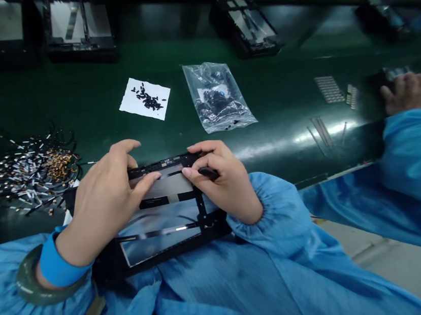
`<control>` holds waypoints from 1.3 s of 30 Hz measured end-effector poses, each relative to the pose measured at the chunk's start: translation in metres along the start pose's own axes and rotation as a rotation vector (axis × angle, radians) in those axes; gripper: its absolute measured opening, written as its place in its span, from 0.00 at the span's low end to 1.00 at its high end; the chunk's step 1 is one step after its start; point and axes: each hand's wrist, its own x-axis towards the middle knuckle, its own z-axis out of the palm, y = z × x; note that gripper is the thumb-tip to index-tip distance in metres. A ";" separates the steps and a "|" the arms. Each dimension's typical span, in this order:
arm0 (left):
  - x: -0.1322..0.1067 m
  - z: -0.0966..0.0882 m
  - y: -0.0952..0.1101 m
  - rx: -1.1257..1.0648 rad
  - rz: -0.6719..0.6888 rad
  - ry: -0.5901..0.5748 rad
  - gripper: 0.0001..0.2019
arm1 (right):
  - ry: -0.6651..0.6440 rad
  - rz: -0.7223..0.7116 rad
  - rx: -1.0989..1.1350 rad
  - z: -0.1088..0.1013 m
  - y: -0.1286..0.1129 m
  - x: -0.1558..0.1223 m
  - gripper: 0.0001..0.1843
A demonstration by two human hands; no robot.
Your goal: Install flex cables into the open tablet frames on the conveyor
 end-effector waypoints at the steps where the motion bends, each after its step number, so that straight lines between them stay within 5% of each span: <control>1: 0.000 0.000 0.000 0.003 0.010 0.006 0.22 | 0.000 -0.005 0.010 -0.001 0.000 0.000 0.07; 22: -0.003 0.001 0.007 0.051 0.072 0.026 0.25 | -0.156 -0.084 0.127 -0.016 -0.017 -0.007 0.06; 39: -0.008 -0.001 0.005 0.017 0.000 -0.033 0.28 | -0.012 -0.037 -0.125 -0.006 -0.009 -0.005 0.08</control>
